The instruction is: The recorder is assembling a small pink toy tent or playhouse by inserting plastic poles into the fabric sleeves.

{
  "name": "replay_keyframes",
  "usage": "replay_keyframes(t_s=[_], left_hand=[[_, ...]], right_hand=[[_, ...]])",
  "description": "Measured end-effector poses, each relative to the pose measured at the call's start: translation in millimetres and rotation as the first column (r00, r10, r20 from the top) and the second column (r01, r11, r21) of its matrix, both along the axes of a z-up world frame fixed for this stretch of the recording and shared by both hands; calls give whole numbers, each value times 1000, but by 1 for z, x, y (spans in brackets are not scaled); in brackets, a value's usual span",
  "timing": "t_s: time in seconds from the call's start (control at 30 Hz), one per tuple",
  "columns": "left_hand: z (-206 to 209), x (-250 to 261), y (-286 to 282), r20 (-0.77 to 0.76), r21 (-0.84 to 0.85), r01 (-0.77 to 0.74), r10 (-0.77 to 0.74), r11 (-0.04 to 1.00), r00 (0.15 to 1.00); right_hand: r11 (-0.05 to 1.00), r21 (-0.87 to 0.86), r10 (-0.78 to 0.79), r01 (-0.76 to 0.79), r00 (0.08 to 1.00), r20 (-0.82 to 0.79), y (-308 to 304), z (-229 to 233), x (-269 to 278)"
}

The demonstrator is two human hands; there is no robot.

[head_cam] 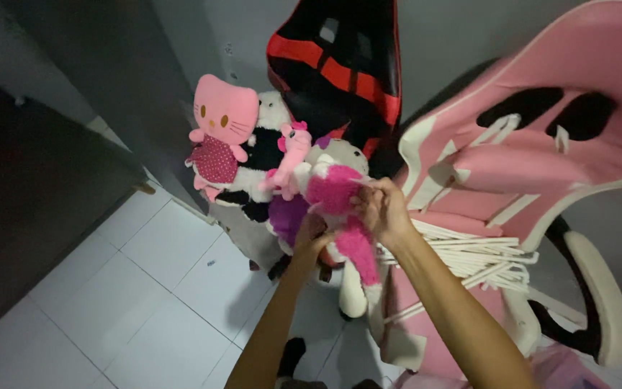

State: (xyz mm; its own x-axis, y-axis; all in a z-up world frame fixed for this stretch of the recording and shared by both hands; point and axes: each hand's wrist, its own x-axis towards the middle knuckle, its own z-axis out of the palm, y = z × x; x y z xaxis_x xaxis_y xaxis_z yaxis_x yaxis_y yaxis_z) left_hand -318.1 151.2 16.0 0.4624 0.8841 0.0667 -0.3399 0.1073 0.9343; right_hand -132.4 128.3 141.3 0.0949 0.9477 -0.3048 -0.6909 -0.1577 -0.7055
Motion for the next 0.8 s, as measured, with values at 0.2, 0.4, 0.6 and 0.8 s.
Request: replay_keyframes(t_s=[0.2,0.4,0.6,0.8], left_hand=[[-37,-37,91,-223,-253,-127,70,959,972],[-93,-65,166,-219,-249,-3,-53,969,974],[-171,-27,209,-318,784,207,92,585,944],[-122,24,177,-389,-456,280,-472,845,792]], right_hand=[[999,-36,-1,0,1000,-18,71,-38,-48],[972,-232,-65,33,989,-131,120,-155,-67],[916,-309,-296,257,951,-86,110,-242,-29],[914,-114,-391,390,920,7,53,-458,75]])
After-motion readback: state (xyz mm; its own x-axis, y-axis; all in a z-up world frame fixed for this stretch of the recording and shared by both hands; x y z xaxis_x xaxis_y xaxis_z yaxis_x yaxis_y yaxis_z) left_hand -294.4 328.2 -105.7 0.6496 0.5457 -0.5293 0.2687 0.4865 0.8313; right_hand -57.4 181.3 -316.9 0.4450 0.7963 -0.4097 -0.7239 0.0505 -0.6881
